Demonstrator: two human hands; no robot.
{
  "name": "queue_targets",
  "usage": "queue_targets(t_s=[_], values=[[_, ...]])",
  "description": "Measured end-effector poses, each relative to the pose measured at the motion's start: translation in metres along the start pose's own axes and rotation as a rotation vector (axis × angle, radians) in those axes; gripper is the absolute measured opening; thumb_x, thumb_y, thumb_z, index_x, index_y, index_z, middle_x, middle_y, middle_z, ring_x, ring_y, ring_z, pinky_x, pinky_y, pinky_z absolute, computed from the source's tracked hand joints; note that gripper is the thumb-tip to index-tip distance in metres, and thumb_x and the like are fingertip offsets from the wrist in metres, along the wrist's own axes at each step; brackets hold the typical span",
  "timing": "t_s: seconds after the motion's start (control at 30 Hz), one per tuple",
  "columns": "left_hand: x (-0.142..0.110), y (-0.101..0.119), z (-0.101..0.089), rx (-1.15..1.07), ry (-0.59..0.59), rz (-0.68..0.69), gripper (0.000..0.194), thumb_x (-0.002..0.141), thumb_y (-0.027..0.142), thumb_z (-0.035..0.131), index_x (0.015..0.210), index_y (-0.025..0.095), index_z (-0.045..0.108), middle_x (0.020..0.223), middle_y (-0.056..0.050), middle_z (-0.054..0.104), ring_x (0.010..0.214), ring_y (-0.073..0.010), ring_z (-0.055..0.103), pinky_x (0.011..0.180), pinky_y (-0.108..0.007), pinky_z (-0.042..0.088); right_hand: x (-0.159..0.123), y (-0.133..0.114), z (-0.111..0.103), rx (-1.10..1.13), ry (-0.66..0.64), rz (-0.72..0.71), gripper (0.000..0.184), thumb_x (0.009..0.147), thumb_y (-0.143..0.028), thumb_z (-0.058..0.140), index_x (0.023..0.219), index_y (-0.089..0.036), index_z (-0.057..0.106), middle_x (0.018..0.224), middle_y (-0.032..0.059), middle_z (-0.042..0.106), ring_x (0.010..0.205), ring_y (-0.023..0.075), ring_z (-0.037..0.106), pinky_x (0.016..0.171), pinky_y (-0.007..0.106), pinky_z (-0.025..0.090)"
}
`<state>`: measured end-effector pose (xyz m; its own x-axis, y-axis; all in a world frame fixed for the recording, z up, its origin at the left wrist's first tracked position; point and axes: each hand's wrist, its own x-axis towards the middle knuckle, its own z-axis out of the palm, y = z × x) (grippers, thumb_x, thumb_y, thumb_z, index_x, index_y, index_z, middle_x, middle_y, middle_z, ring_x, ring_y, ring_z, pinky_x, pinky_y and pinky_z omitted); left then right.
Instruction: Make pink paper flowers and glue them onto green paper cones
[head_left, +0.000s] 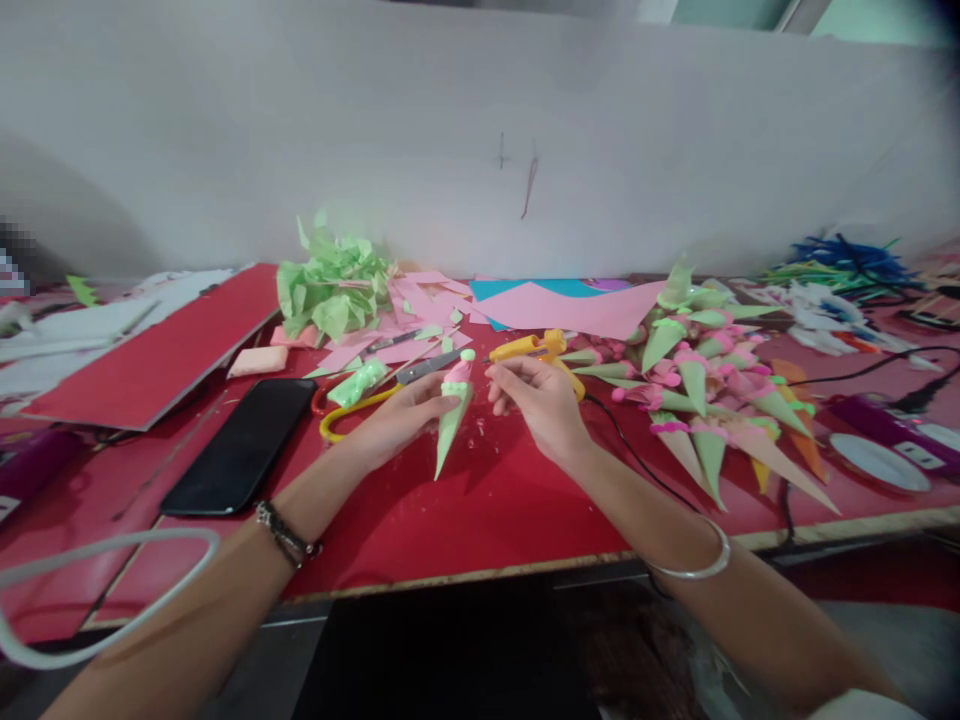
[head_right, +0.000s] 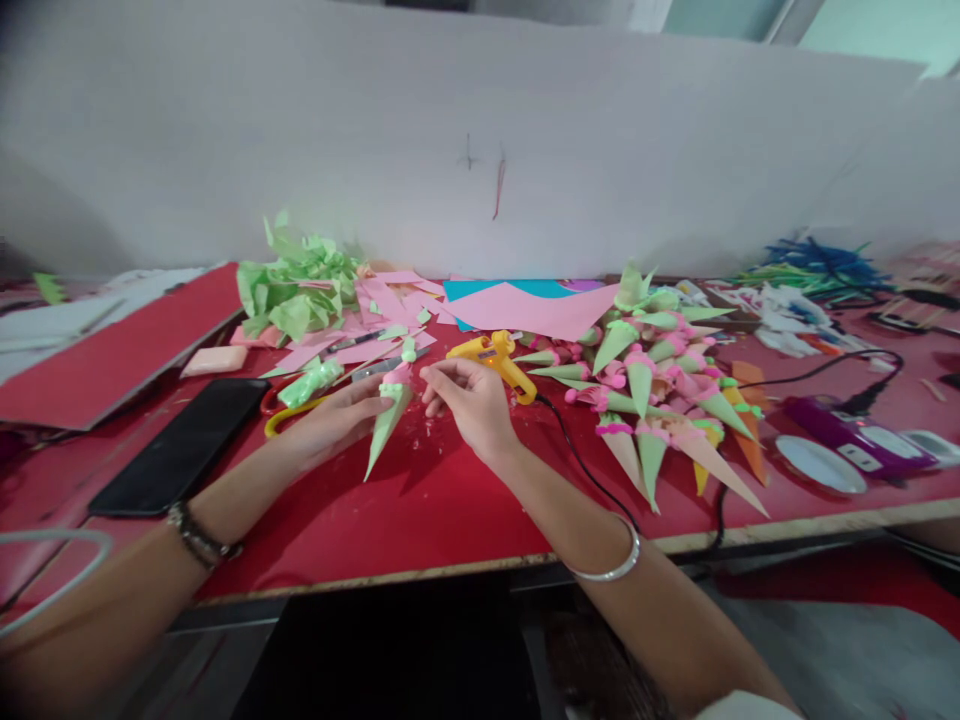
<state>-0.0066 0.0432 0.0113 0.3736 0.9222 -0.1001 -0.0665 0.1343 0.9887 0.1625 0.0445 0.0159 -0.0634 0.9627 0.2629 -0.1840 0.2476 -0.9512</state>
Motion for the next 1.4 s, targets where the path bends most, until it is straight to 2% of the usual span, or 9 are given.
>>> queue_targets(t_s=[0.07,0.17,0.3,0.4,0.6,0.77,0.93,1.13,1.4], values=[[-0.0010,0.0015,0.0017,-0.064,-0.025,-0.010,0.039,0.067,0.029,0.065,0.104,0.020,0.058,0.099,-0.003,0.062,0.085,-0.0153,0.058,0.077,-0.027,0.044,0.0009,0.0009,0.0003,0.014,0.003,-0.037,0.011,0.068,-0.027,0.065,0.071,-0.017,0.064,0.055,-0.0036,0.061,0.047,0.0053,0.056,0.047,0.016,0.047],[-0.0012,0.0023,0.0028,-0.132,-0.036,-0.007,0.035,0.068,0.028,0.066,0.101,0.021,0.059,0.103,-0.002,0.061,0.090,-0.0136,0.056,0.079,-0.024,0.042,0.0013,0.0015,0.0013,0.066,-0.030,-0.032,0.014,0.069,-0.025,0.063,0.081,-0.019,0.065,0.068,-0.0014,0.067,0.062,0.0085,0.063,0.060,0.020,0.051],[0.0000,0.0006,0.0027,-0.171,-0.063,0.011,0.036,0.067,0.026,0.067,0.101,0.022,0.058,0.100,-0.001,0.062,0.086,-0.0126,0.056,0.077,-0.024,0.042,0.0002,0.0004,0.0026,0.053,-0.066,-0.015,0.012,0.069,-0.028,0.063,0.077,-0.019,0.064,0.067,-0.0013,0.066,0.059,0.0096,0.062,0.057,0.023,0.051],[-0.0002,-0.0001,0.0034,-0.161,-0.105,0.034,0.038,0.066,0.026,0.067,0.102,0.020,0.058,0.098,-0.003,0.062,0.084,-0.0133,0.057,0.076,-0.025,0.042,-0.0012,-0.0009,0.0035,-0.018,-0.070,-0.091,0.008,0.067,-0.025,0.065,0.070,-0.019,0.062,0.062,-0.0029,0.062,0.055,0.0086,0.058,0.055,0.022,0.048],[-0.0021,0.0006,0.0058,-0.093,-0.102,0.053,0.042,0.064,0.028,0.068,0.104,0.019,0.057,0.101,-0.004,0.061,0.088,-0.0167,0.056,0.075,-0.027,0.044,-0.0037,-0.0024,0.0032,-0.236,-0.149,-0.300,0.006,0.071,-0.020,0.063,0.074,-0.024,0.066,0.074,-0.0017,0.059,0.074,0.0110,0.055,0.070,0.026,0.045],[-0.0014,-0.0008,0.0059,-0.027,-0.106,0.088,0.046,0.066,0.031,0.065,0.109,0.021,0.055,0.099,-0.004,0.062,0.093,-0.0191,0.056,0.081,-0.032,0.043,-0.0045,-0.0035,0.0027,-0.298,-0.170,-0.277,0.010,0.073,-0.024,0.061,0.080,-0.026,0.067,0.075,-0.0009,0.056,0.075,0.0124,0.053,0.070,0.028,0.044],[0.0001,-0.0030,0.0044,0.009,-0.117,0.125,0.047,0.067,0.031,0.065,0.112,0.021,0.054,0.107,-0.005,0.060,0.100,-0.0211,0.054,0.085,-0.033,0.042,-0.0043,-0.0029,0.0037,-0.220,-0.184,-0.259,0.011,0.076,-0.026,0.057,0.082,-0.024,0.066,0.079,0.0000,0.059,0.079,0.0126,0.054,0.074,0.028,0.043],[-0.0007,-0.0029,0.0030,0.116,-0.099,0.147,0.049,0.069,0.033,0.064,0.114,0.020,0.052,0.112,-0.006,0.058,0.107,-0.0237,0.049,0.088,-0.035,0.040,-0.0037,0.0015,0.0056,-0.139,-0.165,-0.173,0.007,0.071,-0.025,0.062,0.078,-0.022,0.062,0.077,-0.0015,0.058,0.072,0.0104,0.053,0.069,0.025,0.042],[-0.0007,-0.0004,0.0028,0.216,-0.073,0.154,0.048,0.069,0.039,0.061,0.113,0.020,0.052,0.108,-0.005,0.060,0.100,-0.0229,0.053,0.084,-0.034,0.041,-0.0028,-0.0001,0.0053,-0.095,-0.136,-0.127,0.013,0.072,-0.033,0.060,0.076,-0.021,0.058,0.074,-0.0017,0.057,0.070,0.0100,0.053,0.067,0.024,0.043]])
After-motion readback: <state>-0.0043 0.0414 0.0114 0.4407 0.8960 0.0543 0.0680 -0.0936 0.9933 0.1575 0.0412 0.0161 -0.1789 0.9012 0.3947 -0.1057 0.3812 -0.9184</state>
